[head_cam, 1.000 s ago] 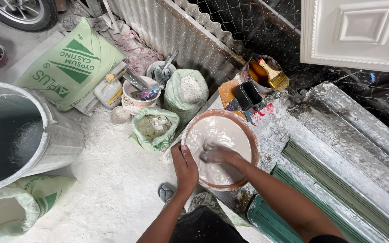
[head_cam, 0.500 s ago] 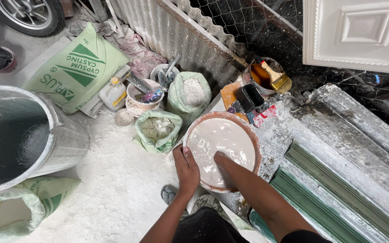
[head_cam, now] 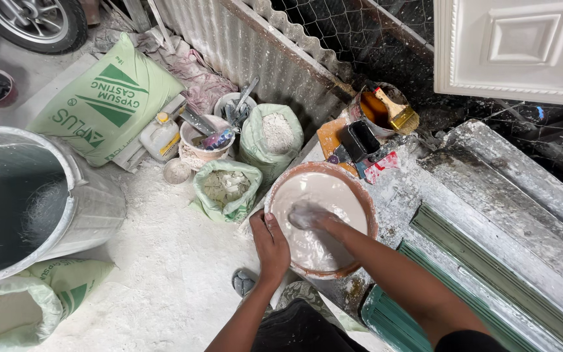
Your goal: The person scoops white gypsum powder by hand from a bag into a clay bowl, adds water, and mixes the plaster with their hand. They then use a small trowel to scoop the mixed plaster and spread it along green mold strips lying on the workbench.
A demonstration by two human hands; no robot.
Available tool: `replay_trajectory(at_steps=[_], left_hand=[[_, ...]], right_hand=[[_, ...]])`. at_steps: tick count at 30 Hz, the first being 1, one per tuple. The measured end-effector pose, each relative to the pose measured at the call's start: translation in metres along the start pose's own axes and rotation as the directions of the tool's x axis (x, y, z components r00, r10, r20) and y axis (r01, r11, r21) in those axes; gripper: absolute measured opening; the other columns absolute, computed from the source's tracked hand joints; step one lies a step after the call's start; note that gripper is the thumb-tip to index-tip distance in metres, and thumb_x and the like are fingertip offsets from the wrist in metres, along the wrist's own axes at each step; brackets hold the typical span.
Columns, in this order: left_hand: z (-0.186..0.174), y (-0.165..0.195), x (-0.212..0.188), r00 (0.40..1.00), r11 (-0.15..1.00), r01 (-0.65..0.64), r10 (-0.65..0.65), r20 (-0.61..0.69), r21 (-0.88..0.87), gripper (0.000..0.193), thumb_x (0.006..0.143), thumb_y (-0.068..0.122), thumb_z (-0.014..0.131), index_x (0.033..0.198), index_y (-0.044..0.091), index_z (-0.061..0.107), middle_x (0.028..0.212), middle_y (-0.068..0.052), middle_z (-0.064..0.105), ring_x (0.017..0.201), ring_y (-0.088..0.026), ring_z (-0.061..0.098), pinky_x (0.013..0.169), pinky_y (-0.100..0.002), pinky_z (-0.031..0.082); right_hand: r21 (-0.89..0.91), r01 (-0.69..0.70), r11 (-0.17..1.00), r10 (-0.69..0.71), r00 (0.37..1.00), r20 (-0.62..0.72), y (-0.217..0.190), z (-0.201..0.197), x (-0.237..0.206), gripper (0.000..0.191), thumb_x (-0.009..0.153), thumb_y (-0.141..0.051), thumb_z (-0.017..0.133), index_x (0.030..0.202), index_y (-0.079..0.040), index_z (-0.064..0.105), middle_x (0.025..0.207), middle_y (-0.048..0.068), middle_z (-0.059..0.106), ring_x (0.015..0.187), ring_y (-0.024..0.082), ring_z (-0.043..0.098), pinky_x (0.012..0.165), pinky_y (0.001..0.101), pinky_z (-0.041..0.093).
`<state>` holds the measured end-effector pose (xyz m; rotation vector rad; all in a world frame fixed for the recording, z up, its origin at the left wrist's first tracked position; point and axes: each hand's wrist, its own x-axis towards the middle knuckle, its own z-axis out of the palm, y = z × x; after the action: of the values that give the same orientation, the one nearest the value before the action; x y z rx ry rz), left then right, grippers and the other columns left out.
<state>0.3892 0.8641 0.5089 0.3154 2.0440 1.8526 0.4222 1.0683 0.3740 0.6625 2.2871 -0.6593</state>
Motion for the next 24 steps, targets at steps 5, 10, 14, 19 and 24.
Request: replay_trajectory(at_steps=[5,10,14,19,24], left_hand=[[-0.001,0.004,-0.001,1.0,0.999,-0.003,0.002,-0.004,-0.043,0.048,0.109,0.037,0.035,0.13,-0.006,0.046,0.125,-0.027,0.055,0.115,-0.037,0.056,0.103,-0.047,0.042],[-0.002,0.005,-0.001,1.0,0.999,0.0,-0.001,-0.013,-0.044,0.048,0.109,0.036,0.035,0.13,-0.006,0.046,0.124,-0.027,0.055,0.115,-0.037,0.057,0.103,-0.046,0.042],[-0.001,0.003,-0.001,1.0,0.998,-0.023,0.023,-0.012,-0.059,0.048,0.11,0.036,0.036,0.13,-0.007,0.046,0.125,-0.028,0.056,0.116,-0.037,0.057,0.103,-0.047,0.041],[-0.001,0.002,-0.001,1.0,0.999,0.007,-0.008,-0.011,-0.04,0.05,0.109,0.037,0.036,0.132,-0.007,0.044,0.126,-0.028,0.054,0.116,-0.037,0.056,0.103,-0.047,0.041],[-0.001,0.004,0.0,0.999,0.997,0.047,-0.045,0.027,-0.053,0.053,0.109,0.039,0.034,0.133,-0.008,0.042,0.125,-0.028,0.054,0.115,-0.037,0.057,0.102,-0.047,0.042]], right_hand=[[-0.086,-0.059,0.995,0.062,0.997,0.039,-0.004,0.027,0.039,0.048,0.101,-0.034,0.048,0.138,-0.004,0.054,0.136,0.024,0.059,0.131,0.039,0.053,0.111,0.05,0.042],[-0.106,-0.071,0.992,0.075,0.996,0.038,-0.009,0.035,0.027,0.048,0.1,-0.032,0.048,0.139,-0.004,0.052,0.135,0.024,0.059,0.13,0.039,0.054,0.11,0.0489,0.043],[-0.112,-0.03,0.993,0.034,0.999,0.031,-0.025,0.012,-0.026,0.049,0.1,-0.03,0.049,0.141,-0.004,0.051,0.134,0.024,0.06,0.13,0.04,0.054,0.109,0.0481,0.044],[-0.108,0.045,0.993,-0.047,0.999,-0.01,-0.03,-0.022,-0.085,0.049,0.099,-0.028,0.05,0.142,-0.004,0.049,0.133,0.025,0.06,0.129,0.04,0.055,0.109,0.047,0.045],[-0.254,0.077,0.964,-0.072,0.997,0.029,0.0,-0.012,-0.057,0.043,0.096,-0.024,0.055,0.132,-0.001,0.058,0.135,0.023,0.061,0.13,0.038,0.056,0.108,0.046,0.045]])
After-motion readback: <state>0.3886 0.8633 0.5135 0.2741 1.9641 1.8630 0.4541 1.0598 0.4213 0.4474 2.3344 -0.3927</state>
